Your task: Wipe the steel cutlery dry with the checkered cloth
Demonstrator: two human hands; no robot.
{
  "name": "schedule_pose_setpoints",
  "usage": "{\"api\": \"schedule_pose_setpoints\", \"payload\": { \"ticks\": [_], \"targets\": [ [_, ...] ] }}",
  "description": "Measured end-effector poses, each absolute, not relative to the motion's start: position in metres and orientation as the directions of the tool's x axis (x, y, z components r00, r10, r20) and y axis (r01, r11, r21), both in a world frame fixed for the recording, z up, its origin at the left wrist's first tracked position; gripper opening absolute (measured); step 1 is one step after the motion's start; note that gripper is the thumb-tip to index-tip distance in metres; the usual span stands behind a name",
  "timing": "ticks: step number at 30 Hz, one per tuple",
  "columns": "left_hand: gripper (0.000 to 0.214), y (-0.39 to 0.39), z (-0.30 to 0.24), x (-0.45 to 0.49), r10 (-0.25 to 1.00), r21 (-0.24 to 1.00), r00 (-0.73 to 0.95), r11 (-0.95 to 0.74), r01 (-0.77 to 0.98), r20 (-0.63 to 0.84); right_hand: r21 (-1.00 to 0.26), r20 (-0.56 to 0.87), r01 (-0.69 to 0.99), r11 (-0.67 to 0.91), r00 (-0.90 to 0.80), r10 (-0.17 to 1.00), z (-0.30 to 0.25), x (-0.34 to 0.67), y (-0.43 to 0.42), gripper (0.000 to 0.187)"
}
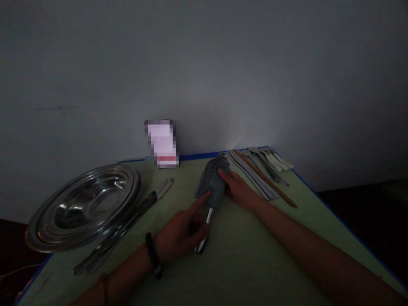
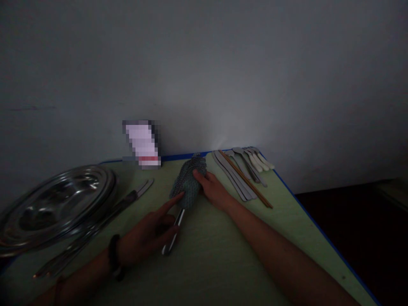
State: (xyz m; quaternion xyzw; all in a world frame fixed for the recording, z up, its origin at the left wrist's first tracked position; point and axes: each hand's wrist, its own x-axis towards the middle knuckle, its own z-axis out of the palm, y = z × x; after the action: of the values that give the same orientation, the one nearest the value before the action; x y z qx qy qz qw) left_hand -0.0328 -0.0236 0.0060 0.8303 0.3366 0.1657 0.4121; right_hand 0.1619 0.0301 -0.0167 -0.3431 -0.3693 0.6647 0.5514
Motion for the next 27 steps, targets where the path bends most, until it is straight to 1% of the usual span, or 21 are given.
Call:
{"api": "schedule_pose_setpoints", "payload": {
  "ticks": [4,16,22,27],
  "targets": [
    [0.065,-0.0232,0.0065,-0.0324,0.69,0.8,0.724,-0.426,0.422,-0.014,-0.888,-0.03,-0.449,-0.098,-0.158,0.987,-0.0195,0.1632,0.031,0.029],
    [0.062,-0.0238,0.0089,-0.0318,0.693,0.786,0.72,-0.439,0.435,-0.011,-0.883,-0.069,-0.452,-0.129,-0.147,0.987,-0.0149,0.1618,0.0289,0.03],
    [0.064,-0.0231,0.0066,-0.0323,0.69,0.794,0.724,-0.435,0.424,-0.009,-0.905,-0.054,-0.41,-0.109,-0.143,0.988,-0.018,0.1632,0.0304,0.032],
    [0.063,-0.0234,0.0082,-0.0317,0.688,0.795,0.726,-0.437,0.42,-0.005,-0.904,-0.028,-0.418,-0.092,-0.157,0.987,-0.0159,0.1638,0.0293,0.031]
  ]
}}
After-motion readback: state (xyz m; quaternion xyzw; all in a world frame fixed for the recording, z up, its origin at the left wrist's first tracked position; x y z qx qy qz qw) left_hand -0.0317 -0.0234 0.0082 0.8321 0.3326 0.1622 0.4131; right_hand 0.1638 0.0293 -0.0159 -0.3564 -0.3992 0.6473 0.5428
